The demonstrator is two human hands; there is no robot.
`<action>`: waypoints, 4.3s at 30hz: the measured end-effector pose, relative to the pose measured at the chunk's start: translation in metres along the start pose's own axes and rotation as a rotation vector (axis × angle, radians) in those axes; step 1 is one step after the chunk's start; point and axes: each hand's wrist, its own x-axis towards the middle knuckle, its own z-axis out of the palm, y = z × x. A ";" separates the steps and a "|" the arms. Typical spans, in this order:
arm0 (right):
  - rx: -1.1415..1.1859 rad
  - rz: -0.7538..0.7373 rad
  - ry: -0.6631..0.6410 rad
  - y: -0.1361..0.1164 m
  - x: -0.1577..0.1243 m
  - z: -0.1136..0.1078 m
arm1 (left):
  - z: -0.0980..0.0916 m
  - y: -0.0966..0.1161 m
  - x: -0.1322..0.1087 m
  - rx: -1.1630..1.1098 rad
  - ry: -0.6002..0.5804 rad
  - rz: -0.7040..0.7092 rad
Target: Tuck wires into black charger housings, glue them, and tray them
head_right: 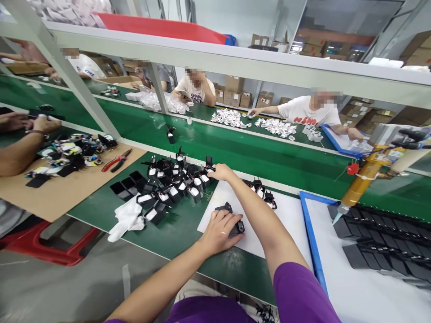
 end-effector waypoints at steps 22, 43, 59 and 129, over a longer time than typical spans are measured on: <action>-0.463 0.143 -0.296 0.079 -0.088 -0.052 | -0.007 -0.011 0.009 -0.290 0.014 -0.184; -0.118 0.146 0.109 0.074 -0.240 -0.041 | -0.010 -0.038 0.022 -1.011 -0.187 -0.500; -0.041 0.304 0.259 0.087 -0.244 0.025 | -0.002 -0.028 0.013 -1.025 -0.045 -0.536; 0.445 -0.241 0.364 0.081 -0.252 0.017 | 0.006 -0.022 0.047 -0.788 -0.520 -0.011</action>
